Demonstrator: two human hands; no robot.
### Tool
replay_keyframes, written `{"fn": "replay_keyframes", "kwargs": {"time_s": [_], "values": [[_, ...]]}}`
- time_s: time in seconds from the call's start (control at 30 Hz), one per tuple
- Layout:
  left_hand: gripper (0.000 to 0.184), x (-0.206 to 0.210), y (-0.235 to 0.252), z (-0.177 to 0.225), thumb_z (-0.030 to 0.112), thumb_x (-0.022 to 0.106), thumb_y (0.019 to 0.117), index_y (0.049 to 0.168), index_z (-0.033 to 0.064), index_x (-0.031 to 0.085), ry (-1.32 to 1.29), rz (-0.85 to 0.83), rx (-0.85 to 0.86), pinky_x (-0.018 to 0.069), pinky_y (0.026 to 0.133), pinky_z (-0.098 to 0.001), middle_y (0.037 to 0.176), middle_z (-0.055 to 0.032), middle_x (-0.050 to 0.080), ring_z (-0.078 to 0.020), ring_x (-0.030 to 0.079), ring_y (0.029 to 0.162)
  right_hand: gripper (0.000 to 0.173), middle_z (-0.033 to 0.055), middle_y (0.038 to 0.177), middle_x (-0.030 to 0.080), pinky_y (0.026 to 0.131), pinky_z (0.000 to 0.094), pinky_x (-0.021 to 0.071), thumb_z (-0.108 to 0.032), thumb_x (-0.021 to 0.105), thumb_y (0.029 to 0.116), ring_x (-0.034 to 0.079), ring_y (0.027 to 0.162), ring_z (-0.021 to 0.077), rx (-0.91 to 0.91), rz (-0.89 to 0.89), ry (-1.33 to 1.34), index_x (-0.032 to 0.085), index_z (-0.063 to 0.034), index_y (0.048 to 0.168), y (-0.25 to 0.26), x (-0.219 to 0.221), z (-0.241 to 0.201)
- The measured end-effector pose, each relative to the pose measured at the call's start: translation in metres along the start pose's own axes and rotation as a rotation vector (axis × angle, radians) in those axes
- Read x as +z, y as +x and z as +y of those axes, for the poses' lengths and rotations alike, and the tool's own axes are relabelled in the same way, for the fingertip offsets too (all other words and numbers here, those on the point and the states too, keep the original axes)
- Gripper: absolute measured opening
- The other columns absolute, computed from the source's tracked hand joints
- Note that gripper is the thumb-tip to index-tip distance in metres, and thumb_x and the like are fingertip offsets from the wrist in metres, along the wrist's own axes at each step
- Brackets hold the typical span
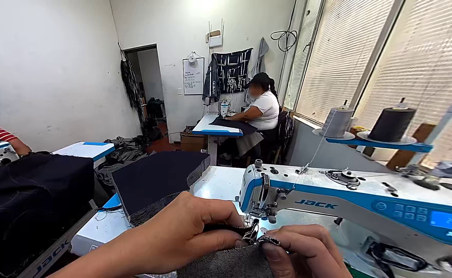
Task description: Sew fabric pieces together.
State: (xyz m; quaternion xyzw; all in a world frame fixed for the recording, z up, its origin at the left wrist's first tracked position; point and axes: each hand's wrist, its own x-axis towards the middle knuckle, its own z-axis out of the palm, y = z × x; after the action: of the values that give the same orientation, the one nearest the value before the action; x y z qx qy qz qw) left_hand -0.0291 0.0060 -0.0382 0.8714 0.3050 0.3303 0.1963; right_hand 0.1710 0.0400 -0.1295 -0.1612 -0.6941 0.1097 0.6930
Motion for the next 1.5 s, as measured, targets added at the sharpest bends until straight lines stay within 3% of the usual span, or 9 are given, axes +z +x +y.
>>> {"fn": "replay_keyframes", "kwargs": {"time_s": [0.2,0.27,0.33,0.43,0.8,0.97,1.03,1.2,1.5], "values": [[0.023,0.003,-0.002,0.005,0.015,0.049,0.1057,0.102,0.0007,0.067,-0.024,-0.006,-0.003,0.0387,0.057,-0.0094,0.071,0.0037,0.057,0.0066,0.049,0.063,0.018,-0.0056,0.094,0.058,0.082,0.0063,0.0485,-0.03,0.061,0.1034,0.058,0.091,-0.0076,0.016,-0.01,0.053,0.063,-0.0137,0.097,0.0,0.002,0.0],[0.032,0.003,-0.004,0.007,0.027,0.046,0.1067,0.102,0.0028,0.067,-0.078,-0.005,-0.037,0.037,0.057,-0.0104,0.07,0.0065,0.053,0.0071,0.047,0.062,0.017,-0.0053,0.094,0.057,0.082,0.0067,0.0491,-0.029,0.06,0.1037,0.058,0.091,-0.0074,0.023,-0.024,0.068,0.062,-0.0134,0.098,-0.001,0.002,-0.001],[0.04,0.005,-0.005,0.01,0.042,0.059,0.1012,0.105,0.002,0.064,-0.115,-0.018,-0.062,0.043,0.059,-0.0112,0.074,0.0051,0.06,0.0067,0.054,0.066,0.019,-0.0041,0.094,0.057,0.081,0.0067,0.0491,-0.029,0.059,0.1043,0.058,0.09,-0.0072,0.029,-0.04,0.078,0.06,-0.0116,0.098,-0.002,0.002,-0.003],[0.033,0.012,-0.004,0.014,0.029,0.074,0.0931,0.103,0.0,0.063,-0.006,0.02,-0.058,0.0485,0.061,-0.013,0.077,-0.0021,0.068,0.0023,0.061,0.069,0.021,-0.0039,0.094,0.058,0.08,0.0067,0.0493,-0.03,0.057,0.1053,0.058,0.09,-0.0078,0.054,-0.064,0.104,0.059,-0.0107,0.097,-0.002,0.003,-0.005],[0.022,0.024,-0.012,0.011,0.018,0.065,0.0993,0.09,-0.0021,0.063,0.084,0.111,0.052,0.0371,0.054,-0.0126,0.067,-0.0053,0.057,-0.0007,0.05,0.059,0.009,-0.011,0.095,0.062,0.078,0.0073,0.0492,-0.026,0.064,0.1016,0.059,0.09,-0.0084,0.128,-0.138,0.35,0.066,-0.0174,0.103,-0.004,-0.001,-0.002],[0.02,0.023,-0.019,0.003,0.016,0.064,0.1002,0.095,-0.0038,0.066,0.018,0.086,0.101,0.0421,0.061,-0.0111,0.073,-0.007,0.063,0.0006,0.055,0.066,0.021,-0.0112,0.112,0.067,0.089,0.0182,0.0543,-0.03,0.067,0.0987,0.063,0.103,-0.0024,0.28,-0.324,0.595,0.067,-0.0168,0.115,0.0,-0.005,0.006],[0.02,0.023,-0.021,0.001,0.016,0.064,0.1004,0.096,-0.0037,0.066,0.021,0.088,0.111,0.0416,0.06,-0.0111,0.073,-0.0071,0.062,0.0004,0.054,0.065,0.02,-0.0099,0.106,0.07,0.087,0.0168,0.0545,-0.027,0.064,0.1005,0.064,0.097,-0.0041,0.294,-0.383,0.643,0.069,-0.0123,0.113,0.001,-0.007,0.005],[0.022,0.027,-0.027,0.003,0.018,0.062,0.1015,0.097,-0.0025,0.066,0.087,0.125,0.07,0.042,0.058,-0.0118,0.072,-0.0072,0.063,-0.0002,0.056,0.064,0.01,-0.0098,0.097,0.069,0.08,0.0127,0.0531,-0.023,0.066,0.0994,0.064,0.092,-0.0055,0.272,-0.33,0.564,0.07,-0.0138,0.101,-0.001,-0.006,0.002],[0.021,0.037,-0.03,0.007,0.012,0.058,0.1023,0.098,-0.0045,0.07,0.132,0.215,0.061,0.0457,0.064,-0.0138,0.077,-0.0118,0.068,-0.0042,0.061,0.069,0.013,-0.0059,0.09,0.067,0.077,0.0103,0.05,-0.023,0.065,0.1012,0.061,0.087,-0.0058,0.165,-0.253,0.366,0.068,-0.0104,0.097,-0.005,-0.002,-0.001]]}}
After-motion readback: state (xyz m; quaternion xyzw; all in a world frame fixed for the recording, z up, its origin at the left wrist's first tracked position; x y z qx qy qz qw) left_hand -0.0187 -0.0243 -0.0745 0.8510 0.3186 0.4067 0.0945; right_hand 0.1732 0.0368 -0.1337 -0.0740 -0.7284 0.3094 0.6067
